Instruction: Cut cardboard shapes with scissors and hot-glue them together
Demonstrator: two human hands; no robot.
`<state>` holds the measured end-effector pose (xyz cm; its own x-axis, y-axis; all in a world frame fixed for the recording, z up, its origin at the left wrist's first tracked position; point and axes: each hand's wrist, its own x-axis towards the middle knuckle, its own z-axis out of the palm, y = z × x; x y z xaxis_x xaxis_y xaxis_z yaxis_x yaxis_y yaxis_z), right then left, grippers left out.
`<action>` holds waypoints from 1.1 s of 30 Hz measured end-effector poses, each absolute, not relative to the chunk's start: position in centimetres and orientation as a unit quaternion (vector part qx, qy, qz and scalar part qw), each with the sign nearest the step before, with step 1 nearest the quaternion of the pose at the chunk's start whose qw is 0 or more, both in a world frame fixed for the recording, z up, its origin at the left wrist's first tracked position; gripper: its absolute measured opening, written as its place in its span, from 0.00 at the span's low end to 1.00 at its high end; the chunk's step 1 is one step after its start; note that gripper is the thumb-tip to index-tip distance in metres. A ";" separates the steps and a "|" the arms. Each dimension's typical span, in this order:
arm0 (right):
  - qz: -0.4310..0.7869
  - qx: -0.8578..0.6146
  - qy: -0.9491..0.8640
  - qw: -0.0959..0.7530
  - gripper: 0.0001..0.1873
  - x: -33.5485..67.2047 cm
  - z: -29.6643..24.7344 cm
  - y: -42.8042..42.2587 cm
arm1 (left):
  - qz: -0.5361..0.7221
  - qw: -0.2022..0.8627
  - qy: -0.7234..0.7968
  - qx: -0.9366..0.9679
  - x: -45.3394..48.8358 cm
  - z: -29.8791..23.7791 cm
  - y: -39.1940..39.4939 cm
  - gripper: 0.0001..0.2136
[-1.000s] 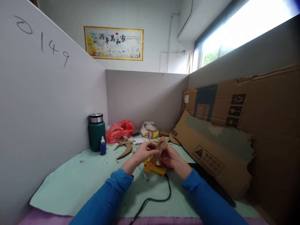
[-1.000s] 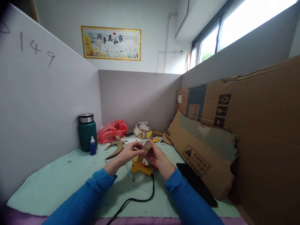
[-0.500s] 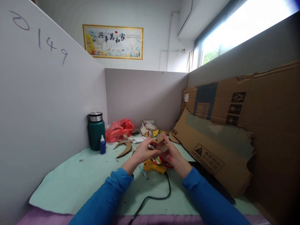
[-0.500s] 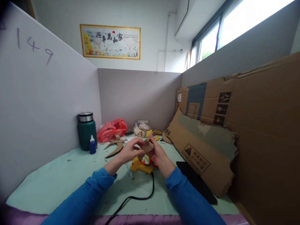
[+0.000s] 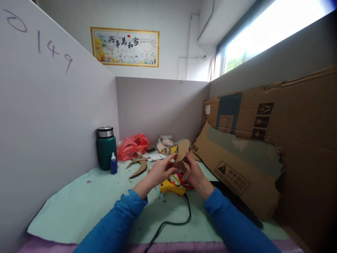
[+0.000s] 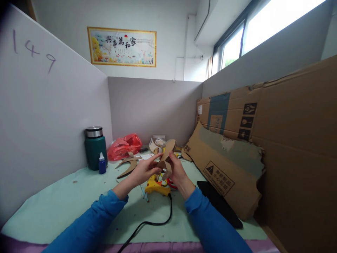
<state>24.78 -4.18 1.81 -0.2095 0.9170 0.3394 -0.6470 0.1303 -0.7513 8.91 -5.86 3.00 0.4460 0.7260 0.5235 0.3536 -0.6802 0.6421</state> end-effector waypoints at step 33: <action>0.556 -0.098 -0.564 0.603 0.21 24.3 1.6 -5.6 | 0.414 0.145 0.309 0.844 8.2 2.5 -5.6 0.18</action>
